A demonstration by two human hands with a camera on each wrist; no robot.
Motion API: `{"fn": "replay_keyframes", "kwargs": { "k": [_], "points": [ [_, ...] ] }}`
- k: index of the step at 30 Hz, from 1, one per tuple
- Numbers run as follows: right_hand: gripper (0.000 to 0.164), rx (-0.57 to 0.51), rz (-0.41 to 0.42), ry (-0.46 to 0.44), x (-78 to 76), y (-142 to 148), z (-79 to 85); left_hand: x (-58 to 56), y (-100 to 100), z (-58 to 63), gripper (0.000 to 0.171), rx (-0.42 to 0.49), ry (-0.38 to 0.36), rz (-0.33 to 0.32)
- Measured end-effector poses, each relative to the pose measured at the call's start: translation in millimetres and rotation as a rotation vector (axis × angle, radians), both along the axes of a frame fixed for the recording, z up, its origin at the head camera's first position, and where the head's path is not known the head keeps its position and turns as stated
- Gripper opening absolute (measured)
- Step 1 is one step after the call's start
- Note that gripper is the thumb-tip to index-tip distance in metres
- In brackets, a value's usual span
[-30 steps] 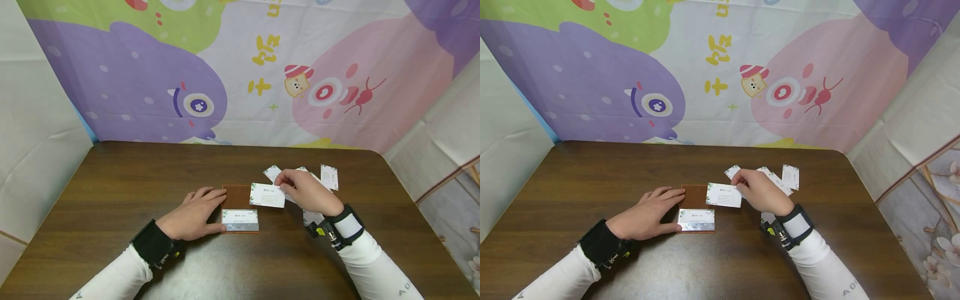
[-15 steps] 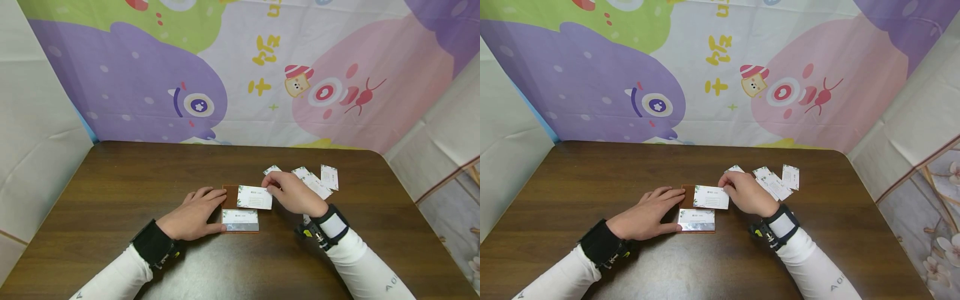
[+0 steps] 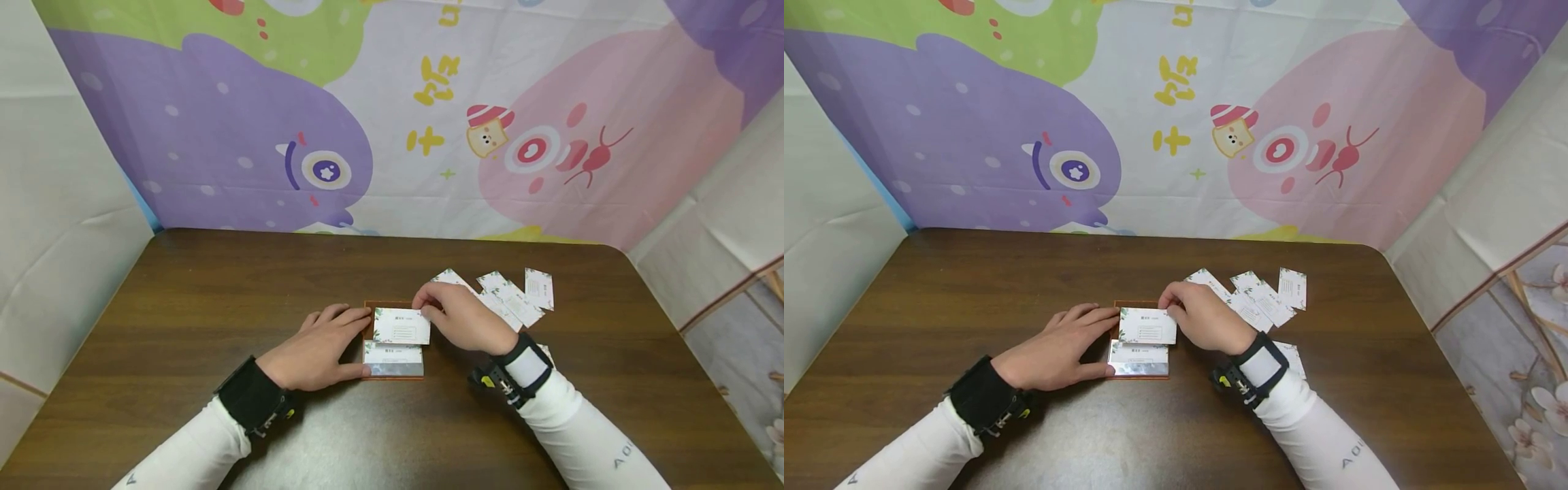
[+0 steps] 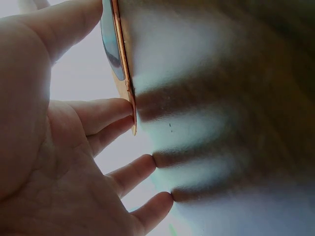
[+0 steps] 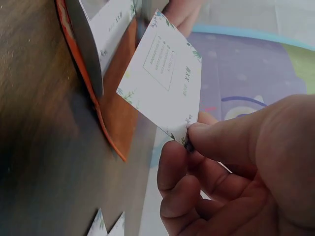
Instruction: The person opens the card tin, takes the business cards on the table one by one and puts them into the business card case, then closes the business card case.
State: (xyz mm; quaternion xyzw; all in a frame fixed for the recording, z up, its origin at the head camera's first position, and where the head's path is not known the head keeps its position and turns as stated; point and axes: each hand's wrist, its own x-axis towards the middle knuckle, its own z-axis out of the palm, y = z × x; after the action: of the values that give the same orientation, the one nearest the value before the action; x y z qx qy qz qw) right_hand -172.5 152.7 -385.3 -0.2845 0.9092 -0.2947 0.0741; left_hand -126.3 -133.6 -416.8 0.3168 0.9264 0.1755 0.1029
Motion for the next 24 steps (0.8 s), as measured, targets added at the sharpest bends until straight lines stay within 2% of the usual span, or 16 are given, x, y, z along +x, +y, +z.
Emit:
{"fn": "replay_keyframes", "kwargs": {
  "k": [24],
  "points": [
    [0.012,0.035,0.023,-0.04,2.7,-16,-10.9,-0.2,1,-0.2,0.082,0.003,-0.002,0.002]
  ]
}}
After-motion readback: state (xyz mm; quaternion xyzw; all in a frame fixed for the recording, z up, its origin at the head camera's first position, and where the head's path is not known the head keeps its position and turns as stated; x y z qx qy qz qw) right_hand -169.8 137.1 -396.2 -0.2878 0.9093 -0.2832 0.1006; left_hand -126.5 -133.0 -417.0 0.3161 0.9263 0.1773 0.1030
